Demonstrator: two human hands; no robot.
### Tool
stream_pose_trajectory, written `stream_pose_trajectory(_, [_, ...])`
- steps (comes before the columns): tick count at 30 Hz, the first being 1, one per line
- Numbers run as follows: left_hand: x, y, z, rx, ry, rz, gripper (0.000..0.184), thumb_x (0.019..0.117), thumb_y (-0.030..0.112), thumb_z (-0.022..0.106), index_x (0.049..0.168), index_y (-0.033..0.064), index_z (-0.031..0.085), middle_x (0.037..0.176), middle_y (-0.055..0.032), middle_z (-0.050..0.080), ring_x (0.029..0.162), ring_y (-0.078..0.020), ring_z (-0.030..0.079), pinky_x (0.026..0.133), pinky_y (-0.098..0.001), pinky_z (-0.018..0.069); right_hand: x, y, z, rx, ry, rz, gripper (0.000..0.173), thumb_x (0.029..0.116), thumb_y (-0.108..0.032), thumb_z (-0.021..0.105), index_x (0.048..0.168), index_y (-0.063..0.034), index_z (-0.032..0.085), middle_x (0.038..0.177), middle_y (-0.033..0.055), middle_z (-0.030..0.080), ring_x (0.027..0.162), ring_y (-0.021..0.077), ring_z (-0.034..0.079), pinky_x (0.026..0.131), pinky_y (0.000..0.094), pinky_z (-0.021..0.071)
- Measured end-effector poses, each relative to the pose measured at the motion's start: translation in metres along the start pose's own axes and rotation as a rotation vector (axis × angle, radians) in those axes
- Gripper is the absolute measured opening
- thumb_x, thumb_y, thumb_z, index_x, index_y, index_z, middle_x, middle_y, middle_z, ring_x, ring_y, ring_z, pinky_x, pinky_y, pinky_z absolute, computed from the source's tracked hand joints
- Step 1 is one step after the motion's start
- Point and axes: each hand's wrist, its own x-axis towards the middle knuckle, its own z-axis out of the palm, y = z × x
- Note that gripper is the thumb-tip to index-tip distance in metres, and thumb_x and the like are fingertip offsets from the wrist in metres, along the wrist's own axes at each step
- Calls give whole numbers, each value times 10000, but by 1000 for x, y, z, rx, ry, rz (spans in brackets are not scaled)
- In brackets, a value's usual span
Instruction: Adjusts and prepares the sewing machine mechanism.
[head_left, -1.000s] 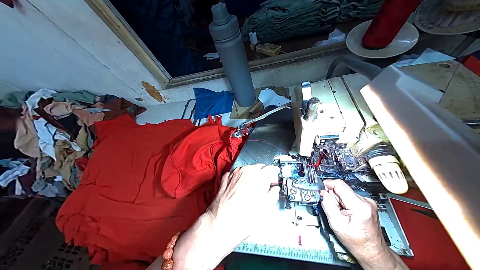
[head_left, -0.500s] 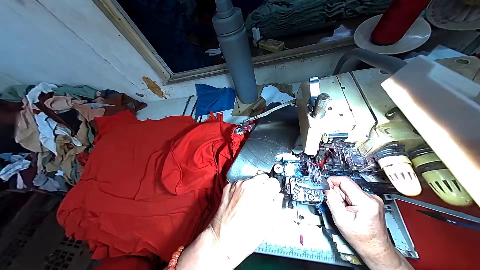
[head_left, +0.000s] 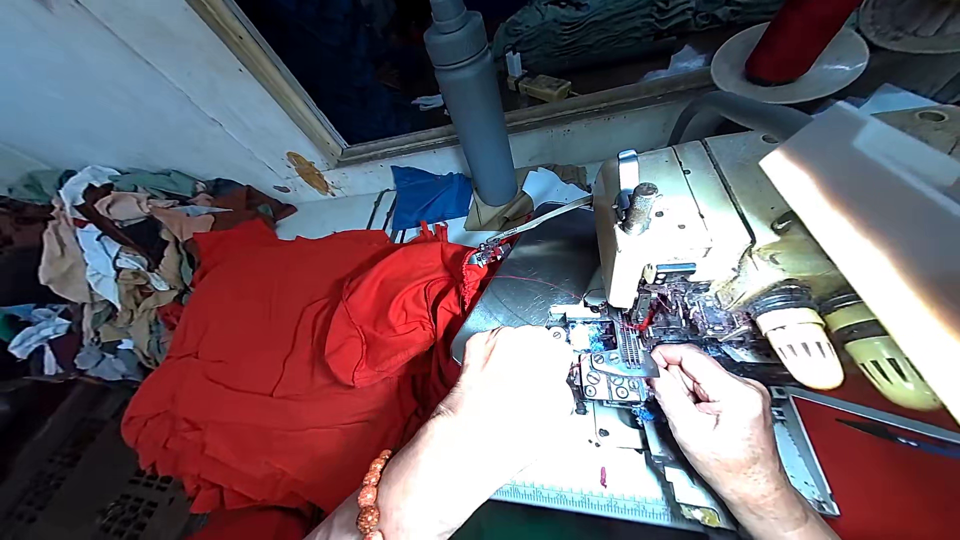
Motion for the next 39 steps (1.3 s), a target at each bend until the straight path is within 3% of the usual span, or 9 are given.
stream_pose_trajectory(6, [-11, -13, -4, -335, -63, -45, 106, 876, 226, 659, 803, 151, 675, 797, -18, 627, 720, -179, 640, 585, -379, 507, 2, 1, 0, 53, -5, 2, 156, 894, -127, 544, 844, -63, 677, 580, -108, 436, 494, -73, 363, 462, 95, 309])
stream_pose_trajectory(9, [-12, -1, -50, -503, -212, -133, 41, 888, 78, 719, 866, 50, 697, 905, -107, 668, 810, -241, 641, 713, -411, 515, 1, 0, 1, 83, -3, 24, 160, 896, -134, 545, 858, -63, 683, 588, -108, 462, 498, -85, 399, 466, 79, 347])
stream_pose_trajectory(13, [-19, 0, -72, -765, -195, -186, 13, 888, -18, 676, 897, -9, 678, 822, -110, 636, 715, -154, 586, 695, -270, 492, 1, 0, 2, 116, 13, 20, 147, 889, -121, 553, 862, -52, 680, 595, -110, 462, 500, -89, 374, 464, 79, 323])
stream_pose_trajectory(16, [-25, -17, -45, -911, -76, -192, 70, 936, 96, 638, 917, 43, 681, 678, -20, 571, 557, -29, 519, 512, -146, 424, 1, -2, 1, 122, 22, 21, 138, 906, -120, 560, 866, -53, 674, 618, -100, 488, 514, -90, 394, 475, 71, 339])
stream_pose_trajectory(20, [-17, -17, -49, -858, -62, -270, 92, 987, 132, 623, 910, 97, 660, 654, 14, 529, 545, -49, 493, 488, -174, 390, -1, -1, -1, 125, 44, 22, 157, 936, -144, 562, 872, -54, 674, 627, -101, 496, 523, -95, 401, 481, 70, 344])
stream_pose_trajectory(24, [-17, -27, -2, -812, 43, -236, 57, 957, 185, 684, 921, 144, 701, 643, 47, 595, 508, -40, 533, 435, -181, 422, -2, 0, -2, 94, 54, 14, 151, 935, -145, 562, 866, -66, 671, 618, -110, 475, 518, -91, 380, 474, 76, 322])
stream_pose_trajectory(31, [-17, -20, -10, -961, 25, -230, 40, 956, 127, 673, 949, 103, 706, 632, 28, 623, 480, -37, 533, 420, -161, 426, -5, 2, -2, 125, 22, 19, 134, 932, -139, 565, 884, -65, 665, 617, -113, 470, 521, -96, 386, 477, 70, 330])
stream_pose_trajectory(36, [-22, -9, -32, -510, 78, -23, 126, 982, 157, 624, 908, 91, 701, 702, -9, 623, 657, -117, 583, 821, -324, 462, -5, 0, 0, 111, 10, 17, 139, 921, -141, 560, 876, -61, 664, 596, -114, 452, 496, -97, 364, 459, 70, 310])
stream_pose_trajectory(39, [-29, -39, 17, -396, 120, 49, 187, 1026, 310, 560, 970, 194, 696, 753, 60, 641, 710, -76, 608, 854, -355, 465, -4, -2, 1, 104, 4, 25, 144, 910, -131, 552, 880, -59, 673, 605, -109, 472, 498, -88, 377, 454, 82, 322])
